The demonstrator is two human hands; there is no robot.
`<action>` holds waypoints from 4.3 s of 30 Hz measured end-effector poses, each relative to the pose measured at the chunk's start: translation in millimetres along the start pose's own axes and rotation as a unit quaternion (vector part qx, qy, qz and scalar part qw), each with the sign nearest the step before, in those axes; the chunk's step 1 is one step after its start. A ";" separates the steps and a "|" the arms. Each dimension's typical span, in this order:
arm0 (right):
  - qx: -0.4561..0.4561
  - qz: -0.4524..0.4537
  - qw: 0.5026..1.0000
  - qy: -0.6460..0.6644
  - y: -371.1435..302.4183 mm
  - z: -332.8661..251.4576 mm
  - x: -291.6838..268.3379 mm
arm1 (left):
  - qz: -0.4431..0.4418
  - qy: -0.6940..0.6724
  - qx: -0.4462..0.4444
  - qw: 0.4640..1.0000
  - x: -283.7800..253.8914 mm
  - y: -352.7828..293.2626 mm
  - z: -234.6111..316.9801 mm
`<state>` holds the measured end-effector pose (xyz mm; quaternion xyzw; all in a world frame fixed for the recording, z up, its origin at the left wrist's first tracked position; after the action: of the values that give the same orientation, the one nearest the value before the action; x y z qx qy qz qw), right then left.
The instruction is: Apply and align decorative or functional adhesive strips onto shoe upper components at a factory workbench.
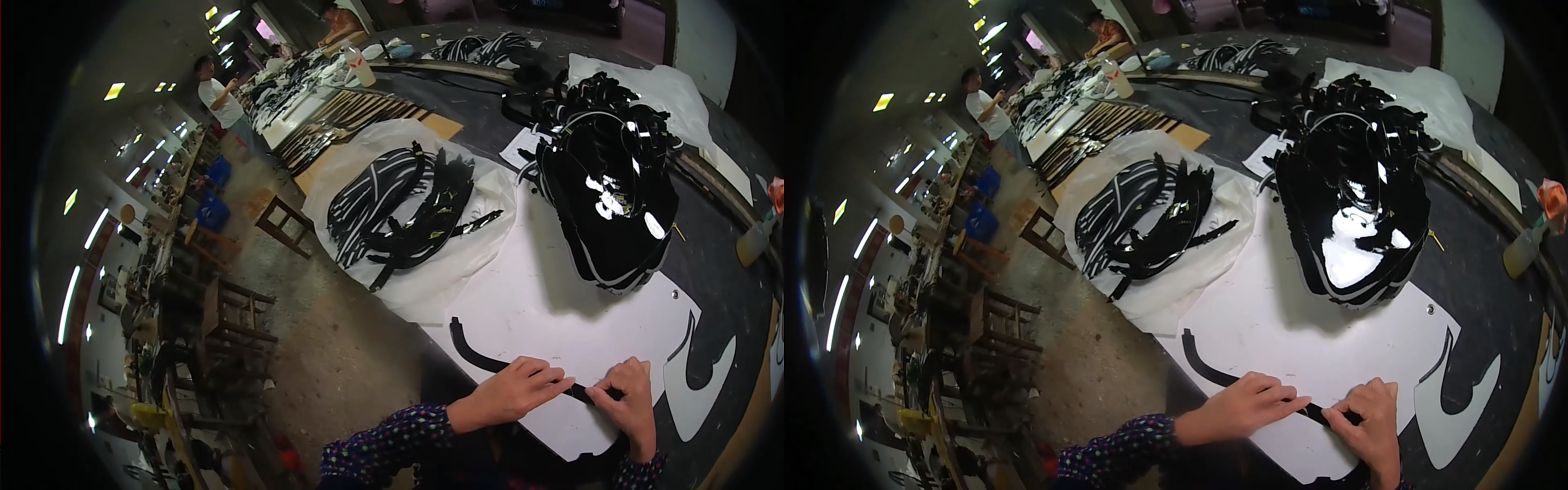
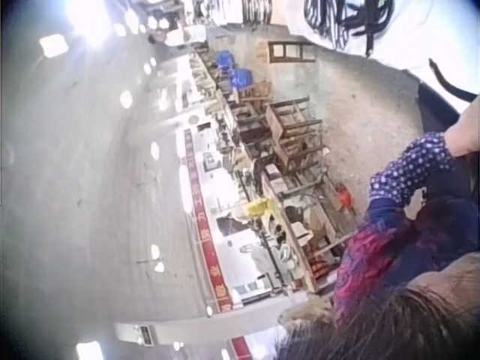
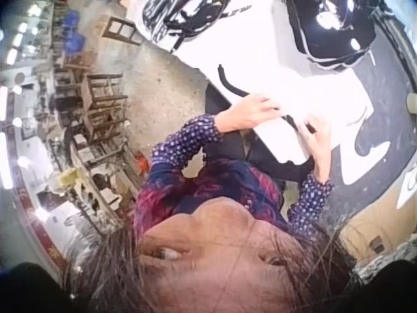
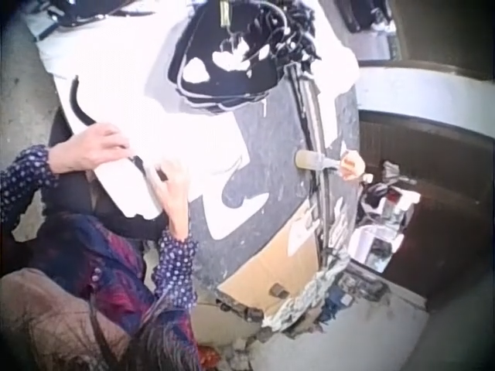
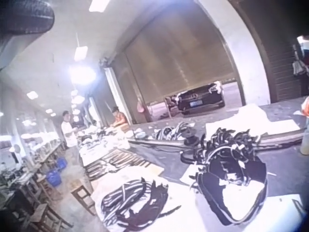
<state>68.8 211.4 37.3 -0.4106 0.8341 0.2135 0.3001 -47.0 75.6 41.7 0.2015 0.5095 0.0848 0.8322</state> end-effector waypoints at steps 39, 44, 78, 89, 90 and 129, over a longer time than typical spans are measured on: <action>-0.042 0.002 0.999 -0.021 6.9 0.0 0.9 | 0.036 0.017 -0.012 0.999 4.4 -4.3 9.8; -0.063 0.012 0.998 -0.022 -4.2 6.6 4.6 | 0.066 0.045 -0.001 0.997 22.1 -13.3 13.0; -0.059 -0.021 0.998 -0.011 -1.0 -1.1 -0.1 | 0.138 -0.036 -0.065 0.988 -5.6 -7.4 10.6; -0.082 0.005 0.996 -0.036 8.0 -18.2 2.8 | 0.156 -0.026 -0.059 0.986 -17.2 -9.8 5.6; -0.093 0.010 0.994 -0.060 4.9 -15.0 1.3 | 0.160 -0.027 -0.054 0.985 -15.7 -7.6 6.2; -0.109 0.046 0.981 -0.152 -32.8 -8.9 5.0 | 0.110 0.044 0.049 0.992 30.8 -20.9 22.8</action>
<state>90.1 184.5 36.8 -0.3649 0.7685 0.3768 0.3665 -13.8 61.8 16.9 0.2935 0.5234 0.1595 0.7839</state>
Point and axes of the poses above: each hand's wrist, its own y-axis towards the middle knuckle, its own x-axis out of the palm, z = x × y, the point moved 8 cm from there along y, towards the middle knuckle, and after that the axes turned 2 degrees about z, right-handed, at the moved point
